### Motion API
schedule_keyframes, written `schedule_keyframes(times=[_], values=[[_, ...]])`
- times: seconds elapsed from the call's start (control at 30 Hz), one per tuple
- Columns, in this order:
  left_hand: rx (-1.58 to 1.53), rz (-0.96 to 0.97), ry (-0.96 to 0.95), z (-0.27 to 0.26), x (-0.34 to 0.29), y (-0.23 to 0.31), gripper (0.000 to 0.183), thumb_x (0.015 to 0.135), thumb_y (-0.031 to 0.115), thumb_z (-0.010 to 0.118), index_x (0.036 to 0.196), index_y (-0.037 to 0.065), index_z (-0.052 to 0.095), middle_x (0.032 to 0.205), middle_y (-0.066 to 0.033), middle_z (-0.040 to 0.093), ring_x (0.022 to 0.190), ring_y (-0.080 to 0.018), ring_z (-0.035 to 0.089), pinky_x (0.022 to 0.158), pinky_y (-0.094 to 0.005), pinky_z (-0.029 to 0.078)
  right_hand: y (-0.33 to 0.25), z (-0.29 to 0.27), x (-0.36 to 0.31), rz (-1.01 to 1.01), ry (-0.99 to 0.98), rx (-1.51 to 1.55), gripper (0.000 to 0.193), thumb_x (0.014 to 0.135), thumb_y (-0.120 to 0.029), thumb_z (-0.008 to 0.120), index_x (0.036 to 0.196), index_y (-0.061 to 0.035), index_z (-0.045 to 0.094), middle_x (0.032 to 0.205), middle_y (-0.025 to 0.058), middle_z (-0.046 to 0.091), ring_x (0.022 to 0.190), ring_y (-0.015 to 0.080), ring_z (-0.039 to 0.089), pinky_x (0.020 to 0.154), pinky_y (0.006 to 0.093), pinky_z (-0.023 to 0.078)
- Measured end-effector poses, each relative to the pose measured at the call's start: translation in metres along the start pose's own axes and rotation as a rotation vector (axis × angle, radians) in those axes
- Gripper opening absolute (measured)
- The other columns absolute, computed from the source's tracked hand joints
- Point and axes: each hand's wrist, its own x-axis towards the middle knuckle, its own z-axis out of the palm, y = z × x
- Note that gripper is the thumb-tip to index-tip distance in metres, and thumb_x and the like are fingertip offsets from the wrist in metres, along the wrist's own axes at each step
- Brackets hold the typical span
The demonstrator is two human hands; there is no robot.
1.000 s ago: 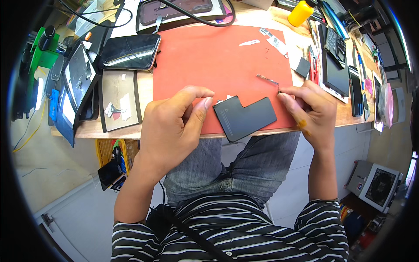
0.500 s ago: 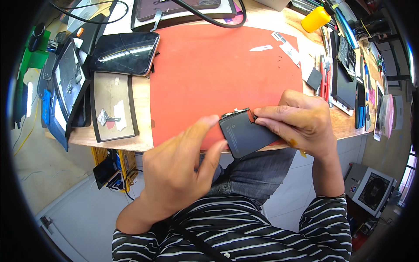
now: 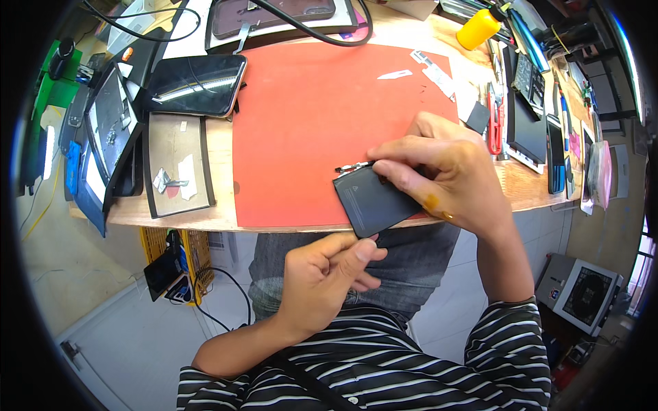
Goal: The person works at a cluttered electronics repair bench, handling a small black rectangular device. They open a drawer to retrieve soldering supplies, then use a soldering iron and solder wire to solder a connector on the device. After soldering, they place the iron back and inspect the device.
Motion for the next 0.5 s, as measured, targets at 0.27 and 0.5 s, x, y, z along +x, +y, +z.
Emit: schedule_keyframes(times=[0.27,0.5], values=[[-0.036,0.124,0.106,0.008,0.007,0.000,0.034,0.108,0.024,0.065,0.117,-0.008,0.070,0.097,-0.0181,0.078,0.077,-0.0192,0.077,0.066,-0.0279,0.063,-0.003,0.001,-0.001,0.100,-0.066,0.197,0.012,0.086,-0.009,0.083,0.098,-0.0068,0.083,0.075,-0.0006,0.063,0.062,0.0070,0.048,0.056,0.0261,0.036],[0.084,0.383,0.124,0.009,0.003,0.003,0.021,0.104,0.006,0.063,0.107,-0.013,0.072,0.094,-0.0219,0.076,0.076,-0.0262,0.078,0.068,-0.0332,0.067,-0.009,-0.011,-0.009,0.256,-0.063,0.534,0.011,0.086,-0.007,0.084,0.096,-0.0041,0.080,0.074,-0.0052,0.060,0.059,0.0008,0.041,0.053,0.0210,0.029]])
